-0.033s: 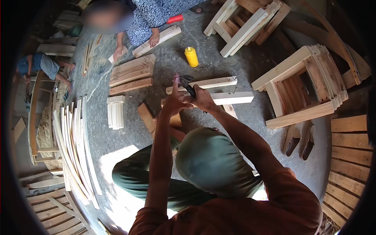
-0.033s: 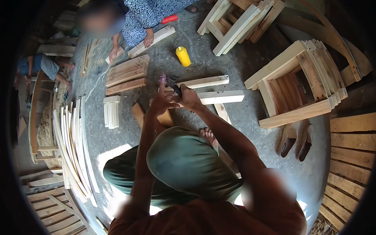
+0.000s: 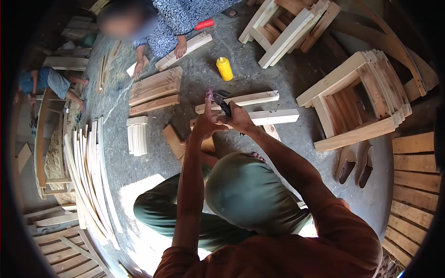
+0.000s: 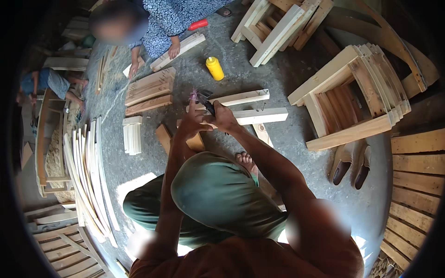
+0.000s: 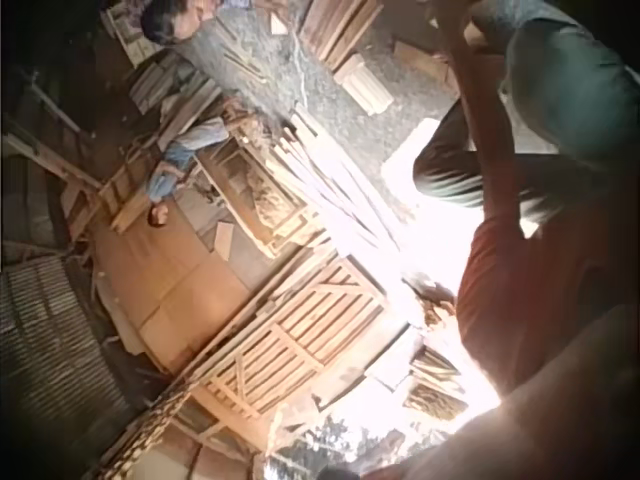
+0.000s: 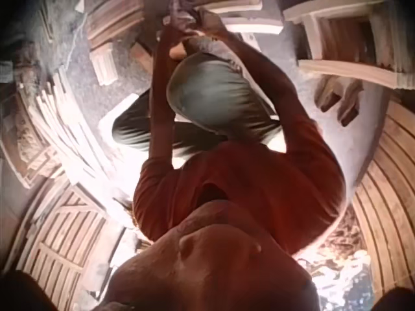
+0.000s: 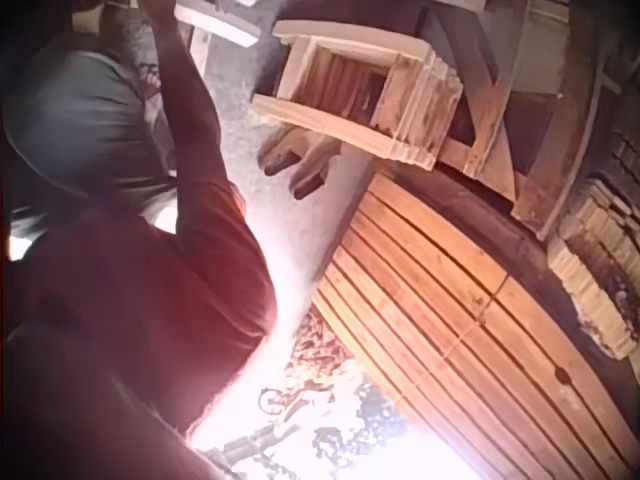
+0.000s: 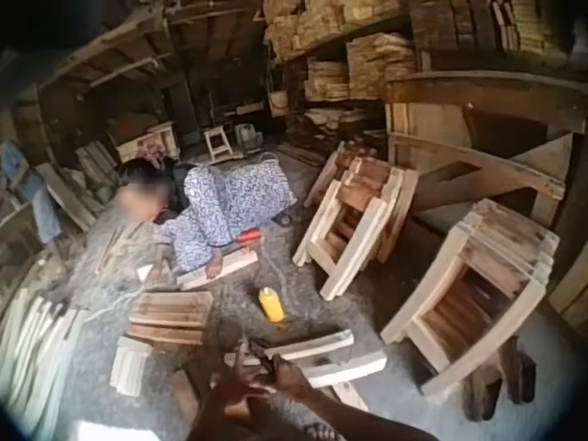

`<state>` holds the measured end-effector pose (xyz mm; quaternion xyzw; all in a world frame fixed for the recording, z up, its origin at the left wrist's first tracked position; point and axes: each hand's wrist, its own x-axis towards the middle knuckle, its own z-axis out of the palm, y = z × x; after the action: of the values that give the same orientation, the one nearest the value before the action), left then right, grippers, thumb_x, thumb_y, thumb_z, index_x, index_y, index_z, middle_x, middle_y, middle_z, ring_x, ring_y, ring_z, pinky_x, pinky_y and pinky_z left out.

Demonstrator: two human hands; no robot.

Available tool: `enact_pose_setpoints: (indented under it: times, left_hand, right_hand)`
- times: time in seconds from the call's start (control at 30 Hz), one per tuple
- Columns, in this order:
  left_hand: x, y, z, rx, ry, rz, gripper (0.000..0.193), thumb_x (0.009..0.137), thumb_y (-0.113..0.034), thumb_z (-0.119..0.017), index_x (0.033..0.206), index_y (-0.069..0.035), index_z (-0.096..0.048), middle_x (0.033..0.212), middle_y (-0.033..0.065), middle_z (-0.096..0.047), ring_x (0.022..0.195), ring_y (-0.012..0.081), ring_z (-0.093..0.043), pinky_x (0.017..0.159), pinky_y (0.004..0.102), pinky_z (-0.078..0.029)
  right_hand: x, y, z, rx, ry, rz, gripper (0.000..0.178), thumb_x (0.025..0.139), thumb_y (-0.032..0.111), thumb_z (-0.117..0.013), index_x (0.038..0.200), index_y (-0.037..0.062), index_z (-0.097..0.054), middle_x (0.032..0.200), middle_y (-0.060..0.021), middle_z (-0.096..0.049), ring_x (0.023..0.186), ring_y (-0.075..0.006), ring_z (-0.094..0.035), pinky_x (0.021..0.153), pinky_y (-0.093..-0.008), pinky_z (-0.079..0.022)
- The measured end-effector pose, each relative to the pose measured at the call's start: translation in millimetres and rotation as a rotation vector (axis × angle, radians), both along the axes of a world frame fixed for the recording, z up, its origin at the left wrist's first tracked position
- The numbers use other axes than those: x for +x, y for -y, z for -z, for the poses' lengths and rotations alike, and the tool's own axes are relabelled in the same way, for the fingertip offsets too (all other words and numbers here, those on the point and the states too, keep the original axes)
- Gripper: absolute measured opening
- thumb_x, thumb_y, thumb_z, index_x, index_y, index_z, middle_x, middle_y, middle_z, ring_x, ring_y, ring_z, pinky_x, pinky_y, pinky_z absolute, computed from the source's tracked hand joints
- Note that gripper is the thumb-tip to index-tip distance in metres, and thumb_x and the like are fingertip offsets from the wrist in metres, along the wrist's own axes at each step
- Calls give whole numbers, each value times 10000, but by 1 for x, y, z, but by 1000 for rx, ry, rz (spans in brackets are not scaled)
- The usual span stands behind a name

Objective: Assembling wooden frame components using glue and a hammer.

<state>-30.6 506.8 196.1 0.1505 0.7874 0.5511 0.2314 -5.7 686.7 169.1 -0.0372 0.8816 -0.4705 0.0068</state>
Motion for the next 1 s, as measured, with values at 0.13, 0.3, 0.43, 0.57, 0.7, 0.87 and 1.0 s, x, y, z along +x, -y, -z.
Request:
enact_pose_setpoints:
  times: [0.13,0.3,0.43,0.57,0.7,0.87,1.0]
  left_hand:
    - [-3,-9,3,-113,-48,12,1292,607,-120,-905,1547,-58,-21,1164,228,-648,1104,293,-637,938,374,-511]
    - [-8,-5,-6,-159,-152,-62,1058,727,-230,-841,1538,-76,-179,1088,185,-688,1027,272,-673,882,350,-524]
    - [-11,-3,1,-259,-296,-158,791,786,-252,-785,1448,-65,-396,928,136,-714,918,274,-696,814,360,-528]
    - [-3,-22,-15,-514,-546,7,776,688,-299,-842,1357,-67,-525,1008,111,-682,992,308,-640,895,402,-479]
    - [-4,-19,-14,-635,-554,147,879,556,-347,-896,1322,-69,-567,1145,108,-628,1130,309,-555,994,410,-402]
    - [-18,-1,-3,-518,-502,117,824,555,-323,-905,1271,-46,-605,1107,135,-636,1043,313,-596,929,399,-455]
    - [-25,2,-17,-372,-365,106,745,577,-325,-902,1205,-17,-644,1074,161,-635,974,296,-620,865,368,-491]
  right_hand:
    - [14,-46,-15,-115,-86,169,507,808,420,-751,902,0,-482,760,-228,-567,705,-406,-590,644,-473,-446]
    - [100,-135,-40,74,-123,540,384,968,362,-586,1041,1,-475,712,-273,-614,642,-448,-630,542,-495,-466]
    - [172,-191,52,360,11,823,395,961,414,-541,1022,39,-434,949,-266,-605,798,-493,-610,686,-573,-469]
    - [207,-212,110,629,283,813,336,917,317,-599,1075,44,-484,1048,-199,-598,918,-414,-603,779,-509,-458]
    - [183,-174,102,691,-88,765,370,855,265,-662,1151,74,-548,1112,-133,-556,1031,-320,-531,873,-446,-414]
    - [108,-127,125,306,76,527,609,764,352,-764,1218,30,-517,1193,-203,-551,1116,-422,-519,898,-528,-437]
    - [81,-125,147,444,251,341,675,755,390,-776,1260,56,-479,1198,-197,-554,1145,-374,-521,963,-507,-420]
